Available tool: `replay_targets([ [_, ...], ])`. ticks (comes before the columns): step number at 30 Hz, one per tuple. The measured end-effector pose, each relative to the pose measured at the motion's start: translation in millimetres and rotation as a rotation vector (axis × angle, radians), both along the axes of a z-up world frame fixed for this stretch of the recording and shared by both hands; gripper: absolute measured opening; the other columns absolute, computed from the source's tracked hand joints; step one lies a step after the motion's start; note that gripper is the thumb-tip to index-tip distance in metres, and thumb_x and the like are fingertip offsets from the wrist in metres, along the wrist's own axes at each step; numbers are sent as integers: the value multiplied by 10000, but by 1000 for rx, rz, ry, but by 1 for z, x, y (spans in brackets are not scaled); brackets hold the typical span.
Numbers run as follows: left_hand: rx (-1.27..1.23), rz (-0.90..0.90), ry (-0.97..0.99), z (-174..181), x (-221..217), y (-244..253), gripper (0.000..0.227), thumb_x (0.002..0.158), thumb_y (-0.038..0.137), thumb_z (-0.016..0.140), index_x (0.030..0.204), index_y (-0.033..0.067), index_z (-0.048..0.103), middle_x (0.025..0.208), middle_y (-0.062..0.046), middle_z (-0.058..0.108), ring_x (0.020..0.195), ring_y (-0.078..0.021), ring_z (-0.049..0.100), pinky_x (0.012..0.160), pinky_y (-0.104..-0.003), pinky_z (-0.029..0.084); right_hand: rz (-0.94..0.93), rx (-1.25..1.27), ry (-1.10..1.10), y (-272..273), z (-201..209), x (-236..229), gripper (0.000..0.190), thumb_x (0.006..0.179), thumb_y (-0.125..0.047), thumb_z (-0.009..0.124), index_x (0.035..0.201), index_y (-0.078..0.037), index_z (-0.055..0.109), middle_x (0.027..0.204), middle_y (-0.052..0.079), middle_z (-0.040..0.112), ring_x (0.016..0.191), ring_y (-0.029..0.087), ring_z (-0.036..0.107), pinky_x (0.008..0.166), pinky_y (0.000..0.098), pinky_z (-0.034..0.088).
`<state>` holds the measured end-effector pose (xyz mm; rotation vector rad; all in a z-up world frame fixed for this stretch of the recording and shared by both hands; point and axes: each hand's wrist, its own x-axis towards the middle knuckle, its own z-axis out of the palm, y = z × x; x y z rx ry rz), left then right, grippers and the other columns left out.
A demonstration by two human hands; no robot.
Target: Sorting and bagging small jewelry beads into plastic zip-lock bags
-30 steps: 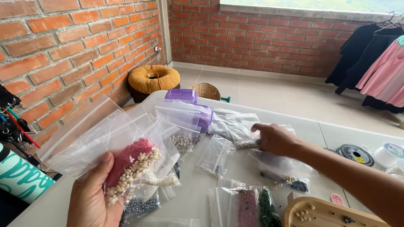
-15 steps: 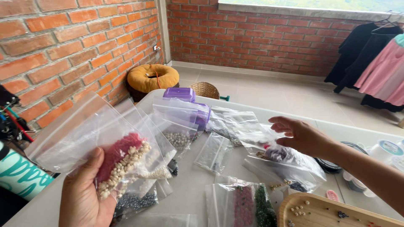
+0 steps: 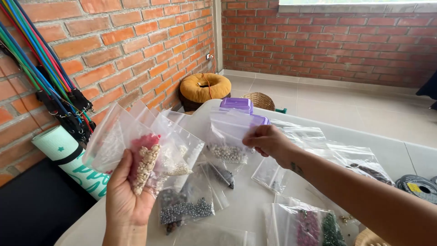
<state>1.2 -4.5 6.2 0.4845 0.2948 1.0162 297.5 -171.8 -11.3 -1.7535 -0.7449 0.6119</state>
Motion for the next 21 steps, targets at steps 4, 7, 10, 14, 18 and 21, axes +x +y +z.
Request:
replay_targets([
  [4,-18,23,-12,-5,0,6,332,939,213,652,1213,27,679,1225,-142,736,1138,-253,722,958,-409,606,221,-238,-500,8,15,-41,236,797,-205,839,1025,-169,794,1040,-55,785,965,144,733,875,299,554],
  [7,-9,17,-21,-9,-3,10,337,965,236,637,1231,34,686,1226,-136,741,1129,-250,727,924,-363,604,475,-227,-622,-20,8,-88,327,863,-143,765,1170,-254,743,978,-44,830,836,102,759,726,292,593],
  [10,-2,15,-61,-8,-2,10,328,942,205,656,1212,22,689,1212,-148,743,1121,-263,729,917,-391,609,729,-25,-951,-51,-6,-120,120,988,-67,562,937,-55,669,1440,203,601,1354,361,558,1156,508,392],
  [14,9,0,-73,-8,-1,8,355,936,210,657,1228,9,673,1232,-164,731,1130,-268,719,946,-398,603,809,-31,-855,-67,15,-128,278,1026,-89,500,1253,-59,657,1457,122,620,1340,309,590,1090,495,423],
  [18,-26,16,-29,-7,1,6,322,946,209,652,1207,23,686,1199,-144,742,1099,-253,729,925,-385,611,764,-101,-500,-57,17,-87,169,937,2,606,1066,-42,706,1157,98,770,1044,228,758,928,373,621],
  [21,-31,4,-20,-5,-1,4,315,953,217,649,1199,24,689,1199,-142,744,1097,-251,730,916,-388,614,302,-162,-161,-28,22,-34,125,915,-20,681,1006,-59,759,908,77,812,779,158,763,646,255,543],
])
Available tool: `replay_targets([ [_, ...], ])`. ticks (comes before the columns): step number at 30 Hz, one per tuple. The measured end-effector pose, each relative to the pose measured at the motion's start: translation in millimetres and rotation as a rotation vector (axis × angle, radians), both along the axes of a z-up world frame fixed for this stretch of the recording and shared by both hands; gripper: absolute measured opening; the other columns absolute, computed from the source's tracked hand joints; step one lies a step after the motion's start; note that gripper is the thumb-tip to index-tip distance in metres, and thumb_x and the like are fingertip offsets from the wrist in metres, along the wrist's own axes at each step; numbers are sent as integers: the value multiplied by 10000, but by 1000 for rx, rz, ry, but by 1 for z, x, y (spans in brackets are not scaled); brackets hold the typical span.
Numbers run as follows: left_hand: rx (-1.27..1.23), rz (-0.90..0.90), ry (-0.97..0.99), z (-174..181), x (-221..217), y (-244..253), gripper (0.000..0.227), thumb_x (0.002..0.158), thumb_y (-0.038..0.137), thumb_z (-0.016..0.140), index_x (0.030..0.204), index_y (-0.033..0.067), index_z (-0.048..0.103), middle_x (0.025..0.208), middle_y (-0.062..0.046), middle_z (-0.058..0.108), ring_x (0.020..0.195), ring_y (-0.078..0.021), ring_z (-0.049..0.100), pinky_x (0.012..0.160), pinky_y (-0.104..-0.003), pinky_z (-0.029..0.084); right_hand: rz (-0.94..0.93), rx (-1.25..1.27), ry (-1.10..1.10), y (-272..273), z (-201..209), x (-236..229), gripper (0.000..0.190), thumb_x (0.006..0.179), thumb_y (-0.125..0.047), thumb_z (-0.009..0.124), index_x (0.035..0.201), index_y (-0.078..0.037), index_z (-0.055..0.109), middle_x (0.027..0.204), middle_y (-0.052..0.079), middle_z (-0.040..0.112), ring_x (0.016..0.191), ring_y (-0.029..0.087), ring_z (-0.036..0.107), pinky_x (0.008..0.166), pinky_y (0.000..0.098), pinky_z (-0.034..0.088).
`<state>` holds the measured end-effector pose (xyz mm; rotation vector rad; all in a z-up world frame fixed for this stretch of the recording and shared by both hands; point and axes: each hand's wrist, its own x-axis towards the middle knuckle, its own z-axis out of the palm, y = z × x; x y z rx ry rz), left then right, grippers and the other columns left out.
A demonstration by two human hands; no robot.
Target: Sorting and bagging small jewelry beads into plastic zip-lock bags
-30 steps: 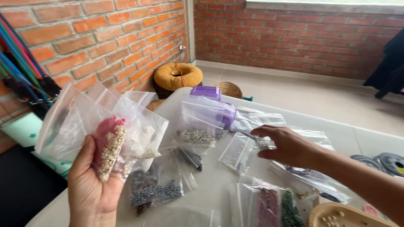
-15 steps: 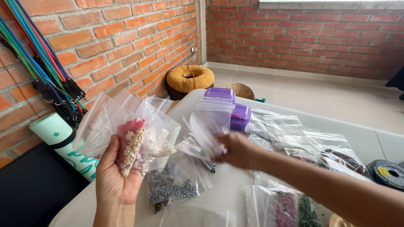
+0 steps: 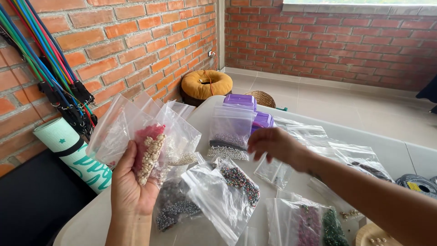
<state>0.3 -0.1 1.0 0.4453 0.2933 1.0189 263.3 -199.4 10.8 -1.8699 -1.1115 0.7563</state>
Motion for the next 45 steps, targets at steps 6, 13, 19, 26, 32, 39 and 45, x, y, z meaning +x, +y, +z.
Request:
replay_targets([
  [6,15,-12,5,-3,2,1,334,936,224,656,1210,34,681,1218,-135,737,1117,-253,720,936,-413,604,-394,-80,-136,52,-29,39,301,879,-249,862,711,-53,707,584,72,665,433,144,548,429,265,392],
  [13,-20,-17,19,7,1,-8,336,926,204,658,1211,29,683,1216,-136,736,1117,-252,720,949,-429,609,-354,177,-410,53,-8,47,128,846,-226,809,730,-179,782,698,-56,708,663,57,581,619,274,460],
  [19,69,-5,81,-2,4,-6,300,916,239,695,1179,95,712,1136,-66,763,1003,-203,738,797,-373,610,-264,469,57,10,26,47,227,830,216,651,847,-8,615,752,174,725,751,273,779,677,369,649],
  [26,115,-107,-74,7,9,-5,307,901,164,697,1168,12,692,1193,-192,731,1122,-318,727,969,-432,614,-334,491,146,-29,27,50,295,678,102,875,890,-45,733,695,38,648,605,126,544,542,256,391],
  [32,199,-239,-47,52,34,-52,247,894,168,733,1100,33,735,1075,-140,774,1036,-304,763,961,-529,614,-270,494,216,-45,8,43,313,711,-111,946,778,-40,649,647,70,641,585,134,621,511,198,487],
  [39,455,-419,359,-27,116,-41,296,853,140,765,1087,-31,711,952,-237,764,874,-382,767,798,-514,620,-374,551,278,-76,46,38,349,801,-202,906,721,-85,587,775,122,726,746,220,724,683,295,575],
  [45,1221,172,1210,-59,117,-27,1112,728,307,896,1593,65,240,1361,-320,576,1225,-509,601,1024,-622,503,-433,661,271,-163,103,-10,342,834,-142,839,693,-103,530,912,208,782,856,296,804,726,363,658],
])
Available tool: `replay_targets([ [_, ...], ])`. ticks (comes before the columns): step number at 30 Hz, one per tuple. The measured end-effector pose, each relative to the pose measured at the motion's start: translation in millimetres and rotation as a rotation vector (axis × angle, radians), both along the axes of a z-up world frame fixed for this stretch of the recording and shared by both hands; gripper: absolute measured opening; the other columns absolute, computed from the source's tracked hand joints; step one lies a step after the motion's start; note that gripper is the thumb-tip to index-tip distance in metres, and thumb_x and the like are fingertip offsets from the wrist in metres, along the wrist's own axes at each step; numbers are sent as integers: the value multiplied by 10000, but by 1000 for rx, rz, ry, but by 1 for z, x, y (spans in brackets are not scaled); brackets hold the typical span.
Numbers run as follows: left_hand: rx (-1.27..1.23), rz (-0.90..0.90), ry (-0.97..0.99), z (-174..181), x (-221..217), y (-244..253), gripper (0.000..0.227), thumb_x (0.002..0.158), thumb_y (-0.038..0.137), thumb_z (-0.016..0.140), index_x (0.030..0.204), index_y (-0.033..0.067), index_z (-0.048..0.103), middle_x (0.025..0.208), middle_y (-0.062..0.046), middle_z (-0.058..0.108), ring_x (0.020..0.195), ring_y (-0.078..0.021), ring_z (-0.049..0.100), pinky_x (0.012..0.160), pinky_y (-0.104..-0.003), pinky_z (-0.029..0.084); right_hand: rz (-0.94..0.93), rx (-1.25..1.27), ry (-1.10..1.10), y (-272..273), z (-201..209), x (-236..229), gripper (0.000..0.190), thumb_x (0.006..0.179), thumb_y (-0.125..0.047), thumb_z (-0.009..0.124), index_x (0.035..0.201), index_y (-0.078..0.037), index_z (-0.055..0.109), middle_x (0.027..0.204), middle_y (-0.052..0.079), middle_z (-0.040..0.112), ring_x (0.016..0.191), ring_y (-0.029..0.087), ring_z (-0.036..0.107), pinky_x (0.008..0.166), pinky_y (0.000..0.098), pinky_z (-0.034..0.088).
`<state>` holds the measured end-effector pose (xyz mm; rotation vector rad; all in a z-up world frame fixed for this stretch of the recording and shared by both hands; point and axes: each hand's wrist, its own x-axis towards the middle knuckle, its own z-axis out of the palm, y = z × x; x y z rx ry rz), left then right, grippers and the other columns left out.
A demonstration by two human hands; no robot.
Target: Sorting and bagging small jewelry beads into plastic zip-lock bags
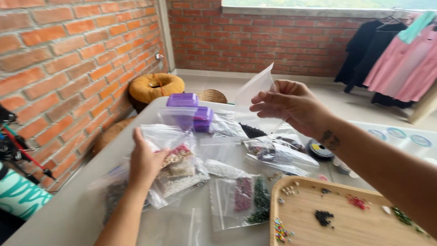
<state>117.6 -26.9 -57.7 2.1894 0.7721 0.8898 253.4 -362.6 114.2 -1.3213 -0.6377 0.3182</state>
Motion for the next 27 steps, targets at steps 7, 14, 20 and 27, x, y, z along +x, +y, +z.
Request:
replay_targets([
  [7,-146,-583,-337,124,-70,-123,877,816,528,634,1501,45,379,1521,-184,519,1400,-262,535,1156,-383,396,491,4,-181,-121,26,-90,102,906,-52,731,838,6,681,1040,267,785,875,345,785,695,360,654],
  [14,-613,-1454,137,189,-97,-219,528,938,364,578,1307,-11,621,1091,-192,773,902,-262,771,681,-276,566,389,-75,-242,-148,8,-151,305,828,-185,813,939,97,787,841,253,826,666,278,773,626,333,631],
  [20,-459,-1406,227,216,-137,-233,202,969,152,652,1037,-8,755,910,-127,801,749,-152,728,623,-233,540,324,94,1,-157,-18,-159,349,786,-21,792,677,-100,471,657,222,733,631,328,755,534,348,534],
  [27,-321,-1337,338,252,-168,-256,205,958,139,655,807,16,721,680,-119,740,576,-132,661,554,-252,549,399,90,28,-156,-12,-178,371,791,-20,790,632,-88,462,597,225,708,559,319,736,478,375,544],
])
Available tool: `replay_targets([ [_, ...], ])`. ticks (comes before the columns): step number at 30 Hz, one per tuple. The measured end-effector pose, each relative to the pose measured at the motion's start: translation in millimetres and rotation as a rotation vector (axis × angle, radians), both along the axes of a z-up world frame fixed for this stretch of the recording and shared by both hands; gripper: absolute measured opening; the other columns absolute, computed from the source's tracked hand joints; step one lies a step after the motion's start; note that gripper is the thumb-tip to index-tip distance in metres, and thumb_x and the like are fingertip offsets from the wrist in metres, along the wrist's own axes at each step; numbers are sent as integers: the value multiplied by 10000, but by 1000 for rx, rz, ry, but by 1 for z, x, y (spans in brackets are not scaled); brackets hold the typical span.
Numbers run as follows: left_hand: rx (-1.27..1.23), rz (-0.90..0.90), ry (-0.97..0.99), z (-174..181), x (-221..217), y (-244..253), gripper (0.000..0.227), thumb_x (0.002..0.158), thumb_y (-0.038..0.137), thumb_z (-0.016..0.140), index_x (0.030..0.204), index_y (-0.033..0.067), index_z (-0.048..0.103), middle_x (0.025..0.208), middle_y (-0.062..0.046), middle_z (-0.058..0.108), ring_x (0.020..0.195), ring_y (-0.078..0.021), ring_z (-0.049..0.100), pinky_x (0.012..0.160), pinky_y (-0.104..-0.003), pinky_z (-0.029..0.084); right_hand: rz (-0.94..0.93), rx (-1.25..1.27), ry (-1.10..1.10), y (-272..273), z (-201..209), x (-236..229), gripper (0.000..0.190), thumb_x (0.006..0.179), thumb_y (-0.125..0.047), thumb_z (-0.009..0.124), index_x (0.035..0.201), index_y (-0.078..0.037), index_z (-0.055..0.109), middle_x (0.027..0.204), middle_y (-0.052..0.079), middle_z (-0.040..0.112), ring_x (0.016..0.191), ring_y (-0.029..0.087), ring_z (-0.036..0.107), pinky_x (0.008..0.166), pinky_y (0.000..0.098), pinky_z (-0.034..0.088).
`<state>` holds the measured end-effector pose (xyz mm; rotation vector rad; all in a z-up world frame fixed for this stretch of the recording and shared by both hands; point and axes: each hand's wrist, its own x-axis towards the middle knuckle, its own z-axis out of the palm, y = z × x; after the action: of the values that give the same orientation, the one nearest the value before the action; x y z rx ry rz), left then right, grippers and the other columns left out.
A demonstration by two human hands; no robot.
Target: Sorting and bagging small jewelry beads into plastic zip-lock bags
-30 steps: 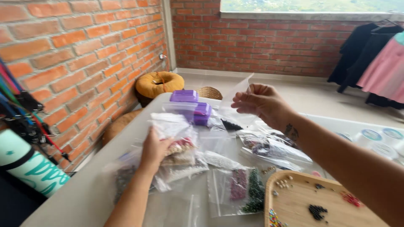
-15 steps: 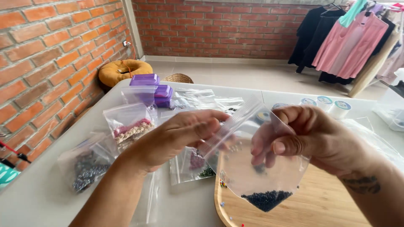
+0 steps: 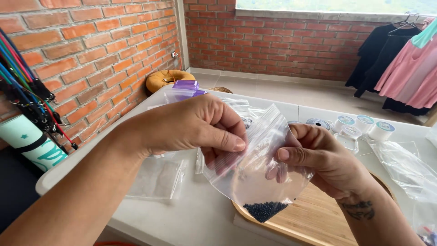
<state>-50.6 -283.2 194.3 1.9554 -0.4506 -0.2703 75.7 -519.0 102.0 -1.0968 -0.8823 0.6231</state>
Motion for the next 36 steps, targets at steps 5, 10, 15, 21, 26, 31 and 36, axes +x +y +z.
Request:
replay_targets([
  [5,-31,43,-116,-11,1,1,210,964,118,659,775,27,673,614,-99,676,527,-118,587,504,-233,469,-150,7,-179,5,2,-6,218,770,-120,840,926,-44,707,839,50,739,727,150,664,670,293,515],
  [10,-176,152,-218,-31,-2,2,259,938,192,714,717,83,634,586,-67,677,475,-99,588,437,-215,447,-703,-95,-506,1,3,-24,172,858,-86,825,904,-56,663,768,16,659,631,69,553,589,202,446],
  [15,-238,216,-267,-68,1,-35,250,916,173,751,723,77,624,555,-51,636,438,-89,540,414,-208,391,-295,-122,-381,3,5,-38,457,947,-336,672,616,-21,651,537,87,609,514,138,526,505,268,410],
  [21,-154,252,-400,-70,16,-65,275,889,198,746,678,135,581,723,-50,803,497,-36,530,430,-210,438,-156,-50,-24,5,-3,-19,371,966,-180,655,648,7,615,549,72,516,463,134,467,399,233,384],
  [26,-255,237,-341,-78,46,-70,249,819,278,807,746,140,613,567,29,559,469,-64,475,393,-229,440,-41,-5,56,-2,-6,1,405,950,-255,674,627,-32,578,652,326,693,609,358,739,365,219,386],
  [31,-698,-37,-309,-70,72,-81,297,830,289,781,677,110,600,603,-142,672,425,-66,462,391,-183,316,-26,151,177,-18,-5,19,211,956,-138,593,793,-9,628,610,171,607,436,223,524,378,270,377],
  [36,-966,-146,-211,-89,90,-80,281,882,226,785,775,36,607,726,-176,689,593,-277,695,525,-380,599,-146,141,81,-20,-5,19,219,971,-150,665,818,7,655,693,131,656,535,197,609,456,241,453],
])
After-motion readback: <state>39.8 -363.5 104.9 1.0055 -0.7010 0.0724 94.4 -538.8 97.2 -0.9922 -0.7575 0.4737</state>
